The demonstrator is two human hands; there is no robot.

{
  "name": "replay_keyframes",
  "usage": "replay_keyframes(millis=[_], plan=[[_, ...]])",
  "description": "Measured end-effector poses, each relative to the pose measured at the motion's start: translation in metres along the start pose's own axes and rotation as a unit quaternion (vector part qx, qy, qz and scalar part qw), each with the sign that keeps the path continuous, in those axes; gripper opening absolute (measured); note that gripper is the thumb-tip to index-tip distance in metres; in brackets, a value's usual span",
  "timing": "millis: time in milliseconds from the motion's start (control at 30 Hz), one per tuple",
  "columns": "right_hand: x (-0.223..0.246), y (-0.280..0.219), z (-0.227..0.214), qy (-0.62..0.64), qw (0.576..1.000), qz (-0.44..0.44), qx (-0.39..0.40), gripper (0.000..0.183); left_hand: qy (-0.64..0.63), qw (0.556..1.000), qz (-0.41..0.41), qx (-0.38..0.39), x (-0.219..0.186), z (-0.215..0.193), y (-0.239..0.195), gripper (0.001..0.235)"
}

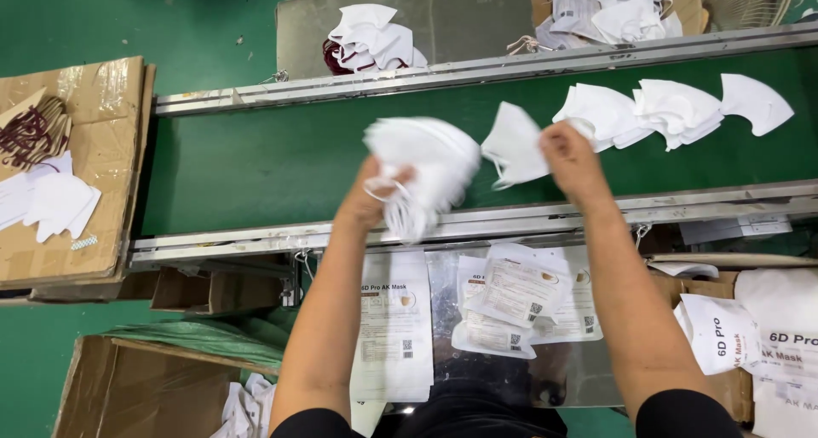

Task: Packing individual face masks into plastic pouches at a factory conveyor belt.

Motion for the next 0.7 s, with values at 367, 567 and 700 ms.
replay_keyframes(millis=[367,567,700], plan=[[0.082,-0.025,0.091,-0.130,0.962,-0.043,0.237,0.100,0.529,0.798,0.278,0.075,-0.019,0.073,-0.015,0.116],[0.066,-0.023,0.098,-0.049,0.983,-0.138,0.108,0.089,0.599,0.776,0.172,0.096,-0.026,0.073,-0.015,0.129],[0.078,-0.028,0.119,-0.072,0.989,-0.089,0.098,0.091,0.613,0.747,0.251,0.063,0.000,0.072,-0.011,0.129]])
Point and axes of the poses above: each hand's wrist, its own y-axis towards the middle knuckle, its own z-axis out of the palm, x = y × z, the point moved 5 cm from there along y, towards the middle knuckle, and after that the axes turned 1 degree about z, right-handed, at the moved point
